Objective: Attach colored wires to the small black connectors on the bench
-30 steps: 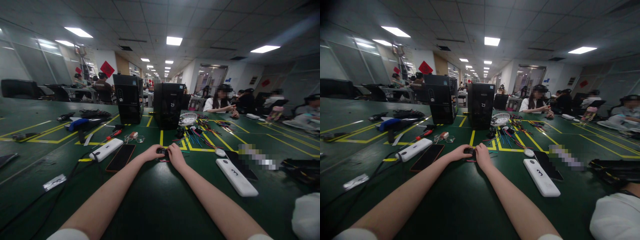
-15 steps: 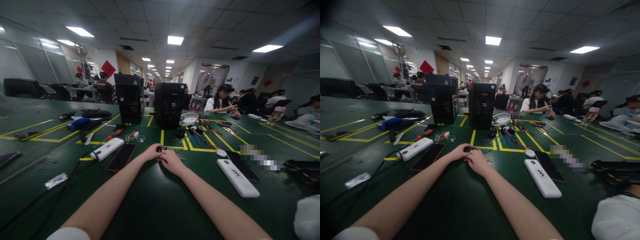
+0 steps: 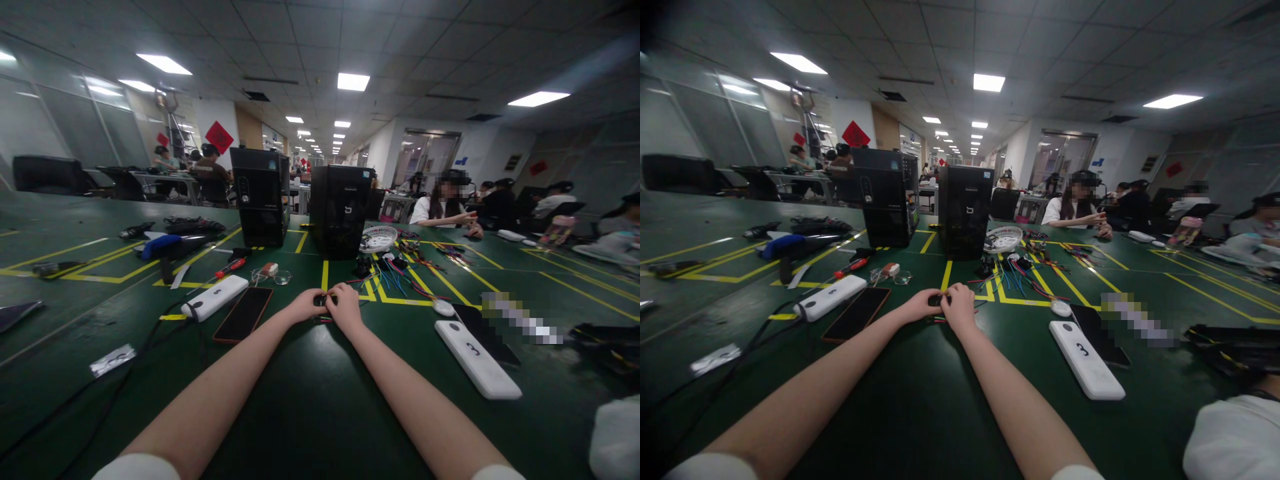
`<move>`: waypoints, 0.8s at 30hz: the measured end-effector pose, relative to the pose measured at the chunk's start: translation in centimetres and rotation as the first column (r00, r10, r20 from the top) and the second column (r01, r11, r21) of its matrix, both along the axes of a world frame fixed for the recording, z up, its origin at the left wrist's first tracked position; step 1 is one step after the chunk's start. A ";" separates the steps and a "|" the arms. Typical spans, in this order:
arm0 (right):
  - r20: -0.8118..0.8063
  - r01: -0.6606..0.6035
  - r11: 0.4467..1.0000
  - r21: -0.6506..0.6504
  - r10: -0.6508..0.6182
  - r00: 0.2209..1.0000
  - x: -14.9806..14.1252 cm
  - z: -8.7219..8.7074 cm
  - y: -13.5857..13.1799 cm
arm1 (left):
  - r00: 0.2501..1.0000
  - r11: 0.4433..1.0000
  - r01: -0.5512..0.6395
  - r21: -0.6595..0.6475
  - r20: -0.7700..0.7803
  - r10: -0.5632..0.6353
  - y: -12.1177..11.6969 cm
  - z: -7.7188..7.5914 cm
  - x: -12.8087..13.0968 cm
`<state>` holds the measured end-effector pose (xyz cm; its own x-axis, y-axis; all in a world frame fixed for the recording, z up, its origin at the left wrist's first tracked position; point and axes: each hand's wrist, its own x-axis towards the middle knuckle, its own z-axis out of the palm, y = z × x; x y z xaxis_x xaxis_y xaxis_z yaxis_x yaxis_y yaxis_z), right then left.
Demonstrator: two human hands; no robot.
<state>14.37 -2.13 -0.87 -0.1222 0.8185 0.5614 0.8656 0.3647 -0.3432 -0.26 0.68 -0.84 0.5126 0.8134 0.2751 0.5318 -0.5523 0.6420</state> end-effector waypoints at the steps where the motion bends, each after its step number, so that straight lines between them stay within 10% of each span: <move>1: 0.013 -0.002 1.000 0.001 0.002 1.000 0.0 -0.1 0.1 | 1.000 1.000 0.003 -0.007 -0.002 -0.003 0.0 0.0 0.0; 24: 0.039 -0.105 0.991 0.079 0.102 0.994 0.2 1.0 -1.6 | 1.000 0.999 -0.017 -0.029 -0.011 0.017 0.1 0.2 0.1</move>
